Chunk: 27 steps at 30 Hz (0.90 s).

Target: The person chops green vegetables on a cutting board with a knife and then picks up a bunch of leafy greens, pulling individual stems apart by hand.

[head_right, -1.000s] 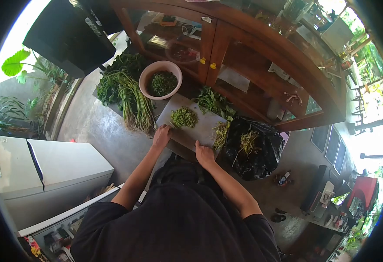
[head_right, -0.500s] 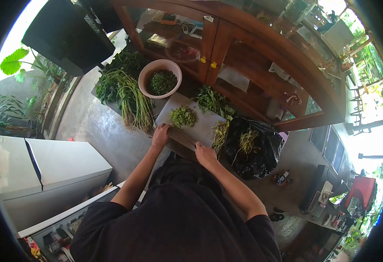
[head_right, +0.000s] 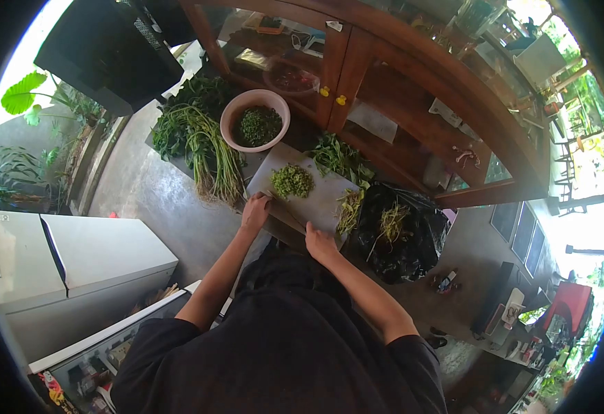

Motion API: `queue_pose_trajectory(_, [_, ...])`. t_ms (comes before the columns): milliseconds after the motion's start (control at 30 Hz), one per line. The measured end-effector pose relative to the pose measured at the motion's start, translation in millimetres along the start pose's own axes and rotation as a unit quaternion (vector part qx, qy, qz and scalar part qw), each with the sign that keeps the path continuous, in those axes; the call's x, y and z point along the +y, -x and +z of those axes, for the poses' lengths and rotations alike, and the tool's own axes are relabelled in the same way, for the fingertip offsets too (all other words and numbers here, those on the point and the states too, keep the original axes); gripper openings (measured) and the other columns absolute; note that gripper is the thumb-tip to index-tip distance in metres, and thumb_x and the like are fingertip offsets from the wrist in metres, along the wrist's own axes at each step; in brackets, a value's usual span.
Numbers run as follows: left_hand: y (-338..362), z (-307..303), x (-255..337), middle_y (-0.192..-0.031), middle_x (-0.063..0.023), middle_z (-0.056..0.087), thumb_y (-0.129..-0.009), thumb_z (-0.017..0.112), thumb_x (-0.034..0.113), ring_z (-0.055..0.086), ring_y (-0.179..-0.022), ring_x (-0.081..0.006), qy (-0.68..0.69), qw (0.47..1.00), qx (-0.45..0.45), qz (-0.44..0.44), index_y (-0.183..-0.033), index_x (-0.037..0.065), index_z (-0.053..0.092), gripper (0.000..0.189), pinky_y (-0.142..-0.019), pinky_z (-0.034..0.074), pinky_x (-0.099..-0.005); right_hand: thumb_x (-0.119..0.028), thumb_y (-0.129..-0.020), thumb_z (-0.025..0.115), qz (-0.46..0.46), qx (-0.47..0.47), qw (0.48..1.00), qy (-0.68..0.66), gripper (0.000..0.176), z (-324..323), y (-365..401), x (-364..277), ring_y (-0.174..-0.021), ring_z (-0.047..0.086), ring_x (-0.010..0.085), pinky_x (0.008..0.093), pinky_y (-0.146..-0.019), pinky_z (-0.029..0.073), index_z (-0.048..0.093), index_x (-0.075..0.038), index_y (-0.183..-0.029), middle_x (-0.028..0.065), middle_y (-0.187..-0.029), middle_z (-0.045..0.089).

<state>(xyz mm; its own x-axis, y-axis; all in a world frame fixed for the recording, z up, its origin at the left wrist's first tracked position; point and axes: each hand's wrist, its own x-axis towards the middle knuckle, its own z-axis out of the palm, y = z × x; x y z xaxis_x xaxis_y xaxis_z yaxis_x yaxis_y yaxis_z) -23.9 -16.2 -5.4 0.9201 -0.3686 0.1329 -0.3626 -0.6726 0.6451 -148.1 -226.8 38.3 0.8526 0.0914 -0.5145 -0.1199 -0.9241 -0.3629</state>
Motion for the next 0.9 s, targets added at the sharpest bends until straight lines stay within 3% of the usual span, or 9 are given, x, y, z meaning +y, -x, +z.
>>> queue_pose_trajectory(200, [0,0,6,-0.096,-0.0137,0.062,-0.080,0.059,0.009,0.059,-0.095,-0.0341,-0.019,1.000,0.009,-0.019,-0.092,0.004,0.068,0.015,-0.083,0.049,-0.0432,-0.020,-0.094,0.040,-0.002,-0.001,0.999,-0.037,0.044,-1,-6,-3,-0.096,0.063,0.0429,0.0526,-0.081,0.050,0.038,-0.001,-0.133,0.0266,-0.101,0.065])
queue_pose_trajectory(267, [0,-4,10,-0.096,-0.0141,0.062,-0.080,0.059,0.009,0.059,-0.095,-0.0342,-0.030,0.999,0.003,-0.024,-0.093,0.004,0.067,0.015,-0.083,0.049,-0.0432,-0.025,-0.096,0.042,-0.010,0.027,0.999,-0.016,0.032,1,7,3,-0.089,0.063,0.0442,0.0544,-0.076,0.050,0.040,-0.002,-0.118,0.0273,-0.093,0.065])
queue_pose_trajectory(300, [1,-3,10,-0.096,-0.0145,0.062,-0.080,0.059,0.009,0.059,-0.095,-0.0343,-0.040,0.999,-0.003,-0.028,-0.093,0.003,0.067,0.016,-0.083,0.049,-0.0432,-0.025,-0.096,0.042,-0.011,0.026,0.999,-0.016,0.032,6,10,8,-0.089,0.063,0.0442,0.0544,-0.076,0.050,0.040,-0.002,-0.118,0.0273,-0.093,0.065])
queue_pose_trajectory(500, [-1,-2,7,-0.095,-0.0156,0.061,-0.079,0.059,0.011,0.058,-0.096,-0.0350,-0.044,0.999,-0.025,-0.009,-0.093,0.002,0.065,0.017,-0.083,0.049,-0.0435,-0.020,-0.094,0.041,0.023,0.032,0.999,-0.033,0.032,13,5,0,-0.087,0.065,0.0430,0.0532,-0.075,0.051,0.040,-0.002,-0.121,0.0261,-0.090,0.066])
queue_pose_trajectory(567, [-1,-1,6,-0.096,-0.0158,0.062,-0.079,0.059,0.011,0.058,-0.096,-0.0351,-0.055,0.998,-0.029,-0.006,-0.093,0.002,0.065,0.018,-0.083,0.049,-0.0437,-0.013,-0.093,0.037,0.000,0.029,1.000,0.005,0.040,14,-2,-3,-0.089,0.066,0.0407,0.0506,-0.076,0.054,0.039,0.000,-0.131,0.0256,-0.096,0.066])
queue_pose_trajectory(700, [-1,-3,11,-0.096,-0.0168,0.062,-0.079,0.058,0.011,0.058,-0.096,-0.0358,-0.053,0.998,-0.021,-0.029,-0.093,0.002,0.065,0.018,-0.083,0.049,-0.0441,-0.013,-0.092,0.038,-0.005,0.026,1.000,0.014,0.044,13,-5,6,-0.089,0.066,0.0404,0.0490,-0.074,0.054,0.037,0.001,-0.135,0.0251,-0.095,0.067])
queue_pose_trajectory(800, [-4,-5,14,-0.097,-0.0168,0.063,-0.080,0.058,0.010,0.059,-0.095,-0.0363,-0.044,0.998,-0.013,-0.039,-0.094,0.002,0.066,0.018,-0.083,0.049,-0.0444,-0.014,-0.094,0.037,-0.020,0.033,0.999,0.010,0.041,14,-5,8,-0.088,0.066,0.0398,0.0474,-0.072,0.055,0.039,0.001,-0.132,0.0255,-0.095,0.067])
queue_pose_trajectory(867, [-7,-7,15,-0.096,-0.0165,0.062,-0.080,0.058,0.010,0.059,-0.095,-0.0364,-0.035,0.999,-0.014,-0.037,-0.094,0.003,0.066,0.018,-0.083,0.049,-0.0445,-0.020,-0.096,0.042,-0.017,0.078,0.997,-0.021,0.030,8,3,5,-0.079,0.065,0.0416,0.0520,-0.069,0.053,0.041,0.003,-0.115,0.0239,-0.081,0.066])
queue_pose_trajectory(900, [-7,-7,16,-0.096,-0.0162,0.062,-0.080,0.059,0.010,0.059,-0.094,-0.0364,-0.024,0.999,-0.017,-0.035,-0.094,0.003,0.066,0.017,-0.083,0.049,-0.0446,-0.020,-0.096,0.042,-0.016,0.077,0.997,-0.021,0.030,5,6,4,-0.079,0.065,0.0416,0.0520,-0.069,0.053,0.041,0.003,-0.115,0.0239,-0.081,0.066])
